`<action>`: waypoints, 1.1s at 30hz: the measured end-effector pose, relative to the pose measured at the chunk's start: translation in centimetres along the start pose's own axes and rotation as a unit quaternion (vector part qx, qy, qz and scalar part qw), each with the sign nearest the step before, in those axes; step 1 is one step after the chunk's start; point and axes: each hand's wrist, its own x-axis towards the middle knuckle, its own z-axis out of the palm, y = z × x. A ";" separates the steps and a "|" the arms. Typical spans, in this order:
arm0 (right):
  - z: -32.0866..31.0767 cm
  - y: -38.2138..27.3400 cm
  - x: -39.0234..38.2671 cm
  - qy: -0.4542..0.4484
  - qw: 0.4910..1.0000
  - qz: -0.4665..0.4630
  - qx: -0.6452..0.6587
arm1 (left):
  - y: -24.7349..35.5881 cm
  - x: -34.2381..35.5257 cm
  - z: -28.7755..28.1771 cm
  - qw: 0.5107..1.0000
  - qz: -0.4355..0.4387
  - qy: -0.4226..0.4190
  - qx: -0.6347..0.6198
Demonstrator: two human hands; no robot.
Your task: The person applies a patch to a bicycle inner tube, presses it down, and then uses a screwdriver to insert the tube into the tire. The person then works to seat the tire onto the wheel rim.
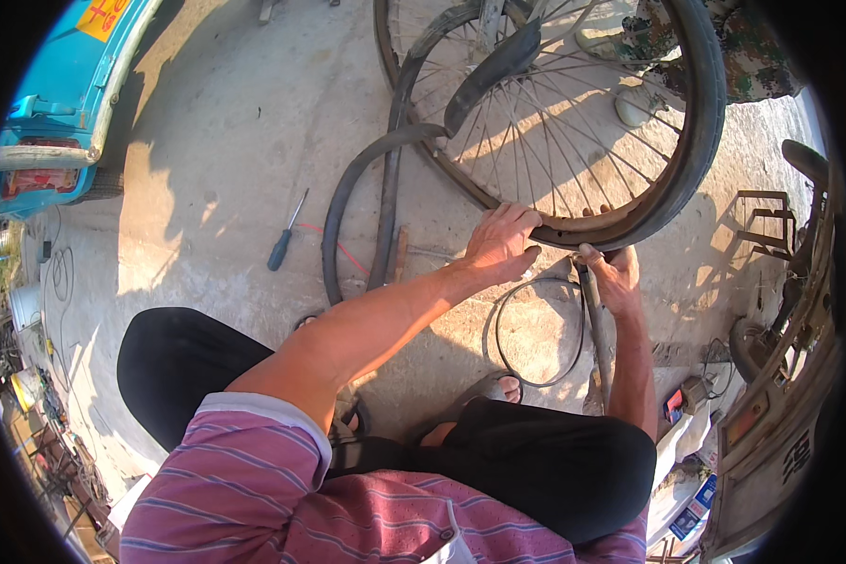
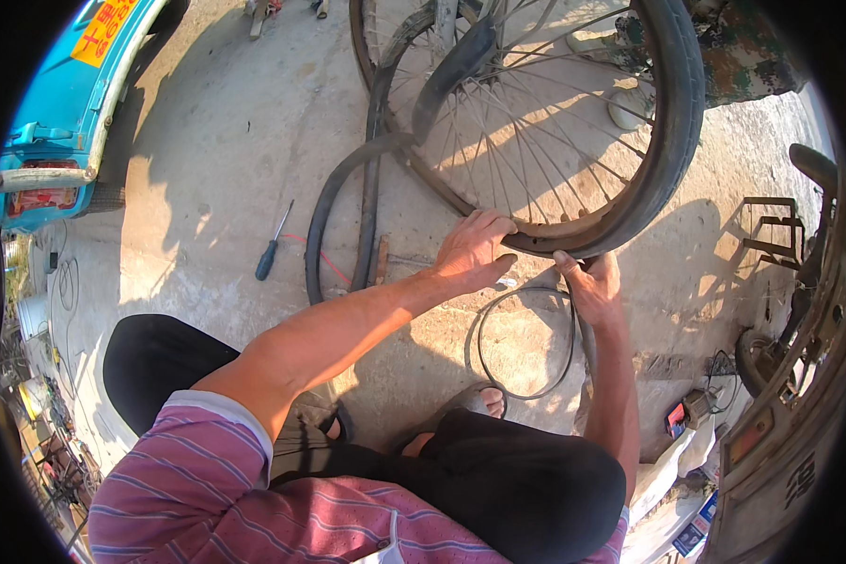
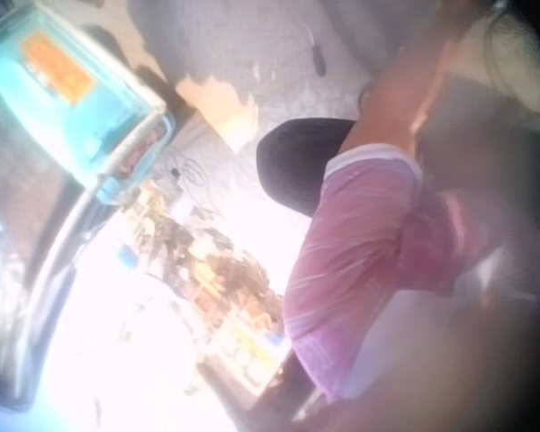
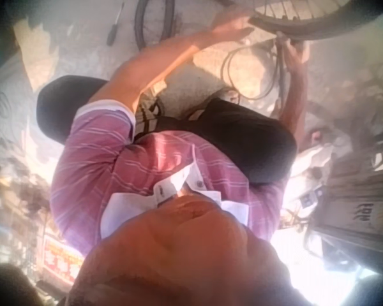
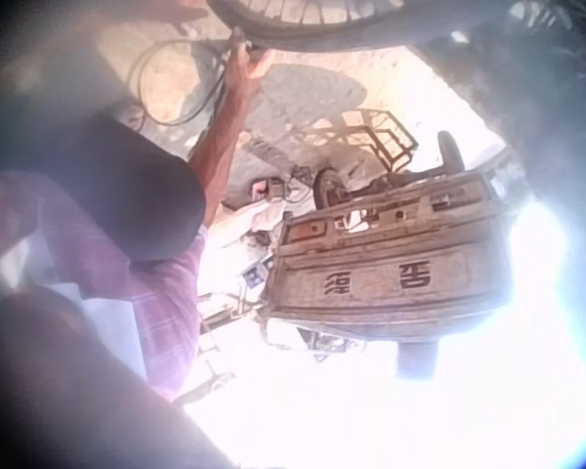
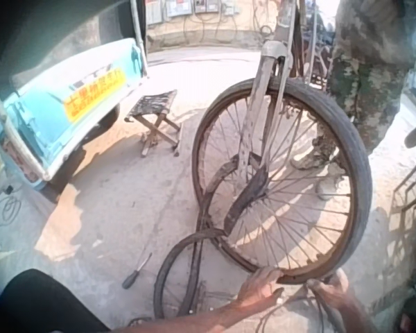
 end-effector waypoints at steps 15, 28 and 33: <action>-0.1 0.0 0.2 -0.016 0.999 -0.033 -0.012 | 0.3 2.4 0.2 0.969 -0.092 -0.123 -0.192; 1.2 -1.0 0.7 -0.037 0.994 -0.073 0.075 | 2.2 2.1 -1.9 0.891 -0.260 -0.126 -0.350; 1.2 -0.9 1.4 -0.024 0.994 -0.087 0.055 | 1.7 2.7 -2.1 0.890 -0.244 -0.121 -0.366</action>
